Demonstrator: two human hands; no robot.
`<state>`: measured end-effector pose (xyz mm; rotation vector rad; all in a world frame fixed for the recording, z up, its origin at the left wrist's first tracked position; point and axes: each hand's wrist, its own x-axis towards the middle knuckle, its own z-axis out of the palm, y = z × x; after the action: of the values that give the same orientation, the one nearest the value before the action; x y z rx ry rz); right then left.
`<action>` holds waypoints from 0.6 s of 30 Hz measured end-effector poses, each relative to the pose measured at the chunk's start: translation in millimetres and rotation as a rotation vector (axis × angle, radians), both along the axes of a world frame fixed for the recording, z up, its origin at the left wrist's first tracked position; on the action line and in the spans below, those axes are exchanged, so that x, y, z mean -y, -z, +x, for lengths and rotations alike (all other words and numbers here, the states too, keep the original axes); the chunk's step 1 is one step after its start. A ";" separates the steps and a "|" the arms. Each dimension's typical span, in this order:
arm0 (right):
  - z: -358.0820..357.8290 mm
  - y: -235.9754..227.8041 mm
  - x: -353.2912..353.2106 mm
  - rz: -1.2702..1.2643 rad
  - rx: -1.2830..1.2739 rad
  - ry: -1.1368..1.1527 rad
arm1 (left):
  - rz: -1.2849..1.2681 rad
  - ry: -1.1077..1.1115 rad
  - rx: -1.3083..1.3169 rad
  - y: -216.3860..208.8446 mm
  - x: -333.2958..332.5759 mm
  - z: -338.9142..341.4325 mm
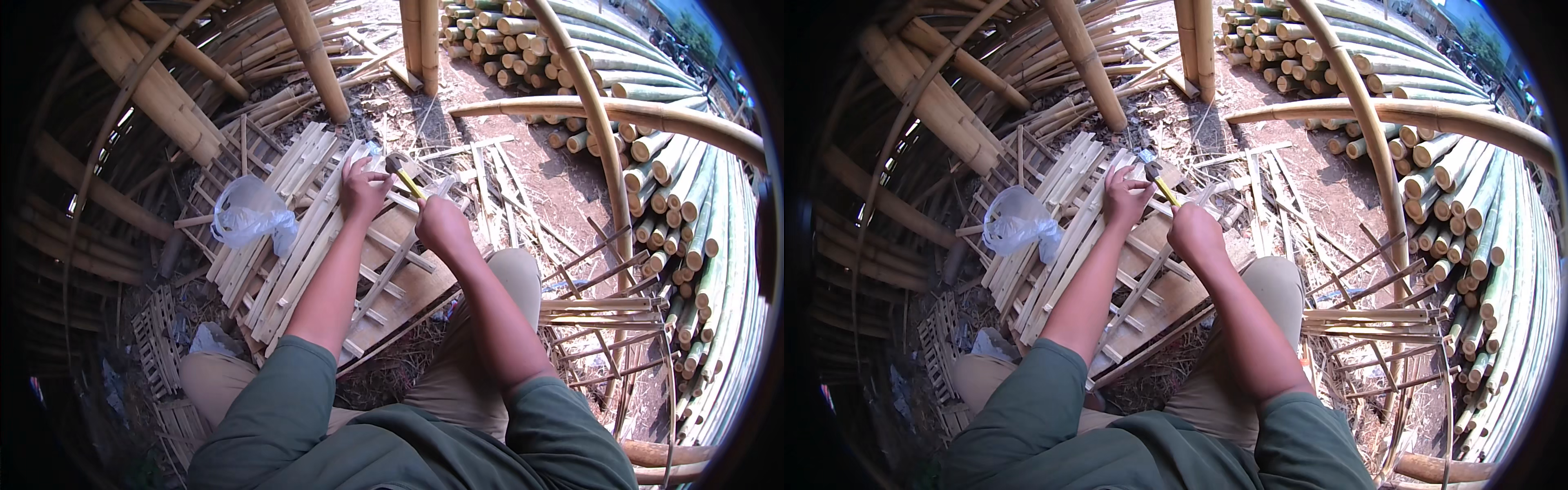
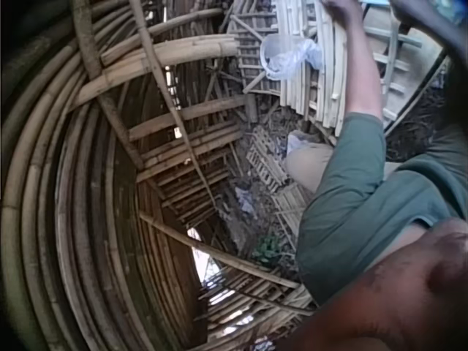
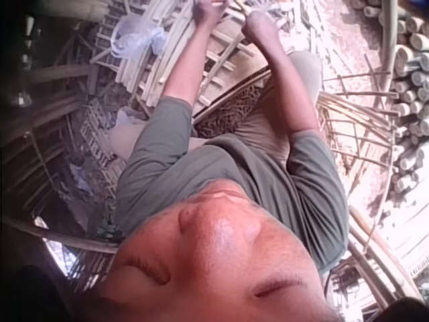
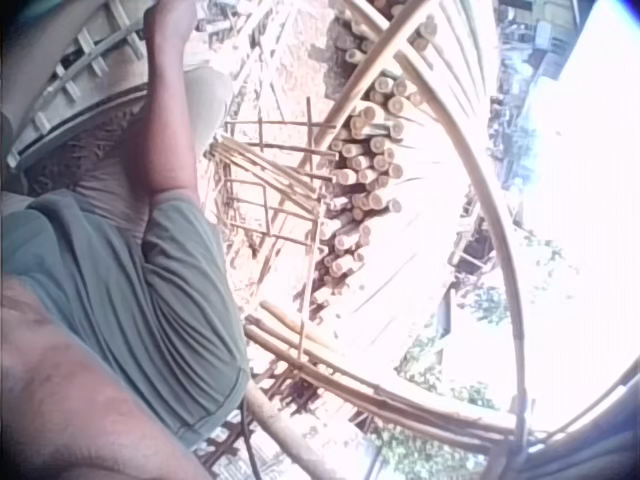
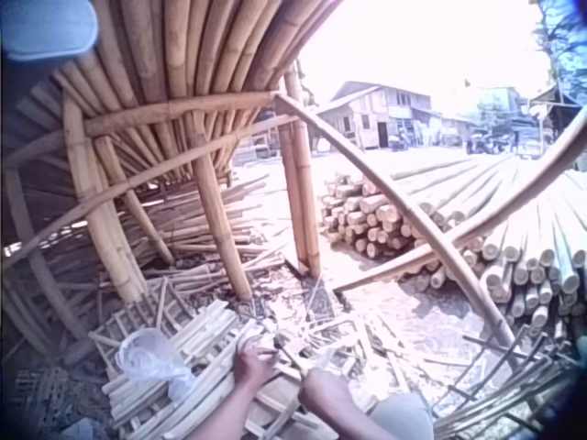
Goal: The person takes nails from a plastic bag and drives them into bamboo slats using a hammer to assemble a frame.
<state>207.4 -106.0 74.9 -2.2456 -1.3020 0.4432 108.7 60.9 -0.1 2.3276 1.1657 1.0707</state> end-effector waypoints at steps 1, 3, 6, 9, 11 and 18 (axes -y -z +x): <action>-2.5 -3.0 -1.3 0.001 0.000 -0.002 | -0.019 -0.009 0.006 -0.6 0.2 -0.5; -8.2 -11.0 -3.4 0.128 -0.011 0.059 | -0.021 -0.007 0.021 -2.3 -0.3 -2.0; 3.3 5.8 0.1 -0.032 0.038 -0.022 | -0.026 0.001 0.029 -4.3 5.7 1.8; 2.0 0.4 -2.5 0.018 0.037 0.028 | -0.019 0.007 0.022 -2.8 3.5 0.9; -4.3 -12.6 -0.7 0.057 0.029 0.047 | -0.026 0.002 0.021 -2.9 2.1 -1.4; -0.3 1.1 -0.8 -0.020 0.013 -0.007 | 0.014 0.025 0.012 0.2 0.0 -0.5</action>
<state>207.1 -105.2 73.7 -2.2643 -1.3181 0.4462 108.2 61.0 -0.2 2.3368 1.1255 1.0862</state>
